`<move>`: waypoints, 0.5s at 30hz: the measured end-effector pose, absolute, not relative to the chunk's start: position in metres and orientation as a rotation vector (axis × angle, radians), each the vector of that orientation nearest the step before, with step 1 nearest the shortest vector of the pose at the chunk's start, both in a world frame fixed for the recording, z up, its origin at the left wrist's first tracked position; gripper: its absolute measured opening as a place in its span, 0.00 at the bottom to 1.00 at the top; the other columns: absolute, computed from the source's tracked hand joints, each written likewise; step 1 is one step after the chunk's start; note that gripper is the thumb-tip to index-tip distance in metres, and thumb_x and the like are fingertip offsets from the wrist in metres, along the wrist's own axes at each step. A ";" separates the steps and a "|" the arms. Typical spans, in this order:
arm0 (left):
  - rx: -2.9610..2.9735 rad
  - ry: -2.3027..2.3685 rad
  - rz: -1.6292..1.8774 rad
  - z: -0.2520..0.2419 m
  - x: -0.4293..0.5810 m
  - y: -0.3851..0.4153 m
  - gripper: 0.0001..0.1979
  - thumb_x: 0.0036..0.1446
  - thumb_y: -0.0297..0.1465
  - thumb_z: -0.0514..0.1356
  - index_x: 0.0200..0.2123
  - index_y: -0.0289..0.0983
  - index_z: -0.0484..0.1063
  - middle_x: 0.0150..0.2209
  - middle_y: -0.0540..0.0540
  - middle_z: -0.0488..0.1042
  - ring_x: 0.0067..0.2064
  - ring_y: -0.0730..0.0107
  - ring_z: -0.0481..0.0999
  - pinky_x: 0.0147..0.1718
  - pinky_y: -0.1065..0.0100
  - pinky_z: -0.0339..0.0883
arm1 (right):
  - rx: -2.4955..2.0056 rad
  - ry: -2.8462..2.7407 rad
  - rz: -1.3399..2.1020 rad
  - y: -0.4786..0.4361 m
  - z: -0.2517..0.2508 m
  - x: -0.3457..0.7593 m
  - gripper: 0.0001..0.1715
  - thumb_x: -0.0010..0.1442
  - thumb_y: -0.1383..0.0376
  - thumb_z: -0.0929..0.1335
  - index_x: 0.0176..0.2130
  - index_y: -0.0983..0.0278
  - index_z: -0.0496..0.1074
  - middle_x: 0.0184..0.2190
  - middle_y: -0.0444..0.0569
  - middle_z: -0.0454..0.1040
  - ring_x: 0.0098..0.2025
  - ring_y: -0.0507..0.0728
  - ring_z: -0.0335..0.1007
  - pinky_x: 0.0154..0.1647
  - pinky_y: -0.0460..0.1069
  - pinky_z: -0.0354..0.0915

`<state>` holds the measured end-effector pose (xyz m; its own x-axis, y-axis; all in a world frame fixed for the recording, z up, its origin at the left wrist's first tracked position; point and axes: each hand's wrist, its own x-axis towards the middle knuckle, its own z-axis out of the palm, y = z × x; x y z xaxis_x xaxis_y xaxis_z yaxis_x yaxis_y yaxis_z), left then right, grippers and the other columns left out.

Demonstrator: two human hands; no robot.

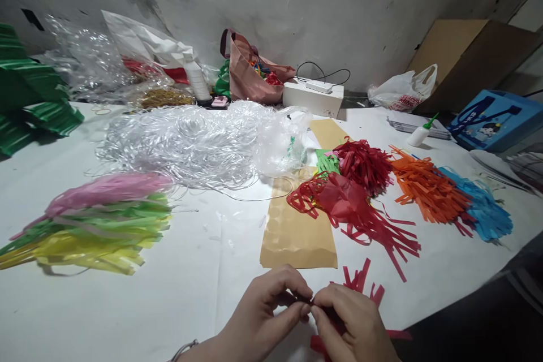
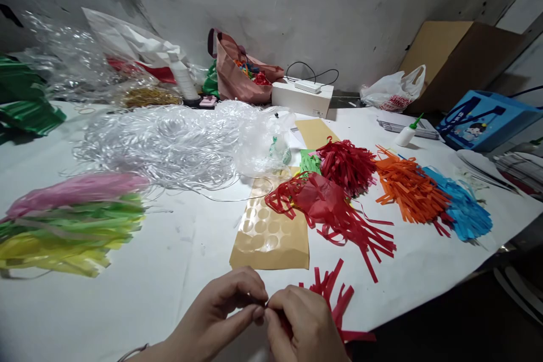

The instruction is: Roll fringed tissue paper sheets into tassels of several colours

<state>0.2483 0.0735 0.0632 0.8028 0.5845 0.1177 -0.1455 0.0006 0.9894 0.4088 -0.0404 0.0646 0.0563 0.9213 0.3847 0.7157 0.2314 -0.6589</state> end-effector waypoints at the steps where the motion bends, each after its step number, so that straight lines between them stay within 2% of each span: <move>1: 1.477 0.383 0.602 0.064 0.248 0.074 0.03 0.60 0.27 0.63 0.36 0.39 0.77 0.33 0.49 0.74 0.32 0.73 0.76 0.33 0.72 0.73 | -1.549 -1.698 0.326 -0.040 0.064 0.409 0.08 0.64 0.72 0.64 0.35 0.60 0.67 0.27 0.42 0.72 0.27 0.50 0.71 0.28 0.43 0.63; 7: 1.583 0.470 0.624 0.065 0.247 0.073 0.05 0.57 0.25 0.64 0.35 0.39 0.79 0.32 0.49 0.77 0.34 0.71 0.77 0.35 0.73 0.72 | -1.572 -1.687 0.341 -0.041 0.068 0.410 0.07 0.63 0.72 0.63 0.38 0.61 0.68 0.29 0.43 0.74 0.28 0.51 0.72 0.29 0.43 0.65; 11: 1.562 0.480 0.623 0.062 0.248 0.072 0.04 0.56 0.25 0.65 0.34 0.40 0.79 0.31 0.49 0.78 0.33 0.72 0.77 0.34 0.74 0.72 | -1.589 -1.718 0.198 -0.041 0.068 0.408 0.08 0.64 0.72 0.63 0.35 0.61 0.67 0.26 0.43 0.72 0.28 0.51 0.71 0.27 0.44 0.63; 15: 1.521 0.475 0.636 0.061 0.248 0.072 0.04 0.56 0.26 0.66 0.35 0.40 0.80 0.31 0.49 0.78 0.33 0.71 0.78 0.34 0.73 0.72 | -1.550 -1.718 0.280 -0.039 0.066 0.408 0.07 0.65 0.72 0.63 0.35 0.61 0.67 0.25 0.41 0.71 0.25 0.50 0.69 0.26 0.43 0.61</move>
<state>0.2480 0.0720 0.0615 0.7551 0.6476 0.1021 -0.0860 -0.0567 0.9947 0.4083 -0.0395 0.0663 0.0578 0.9150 0.3993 0.7408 0.2288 -0.6315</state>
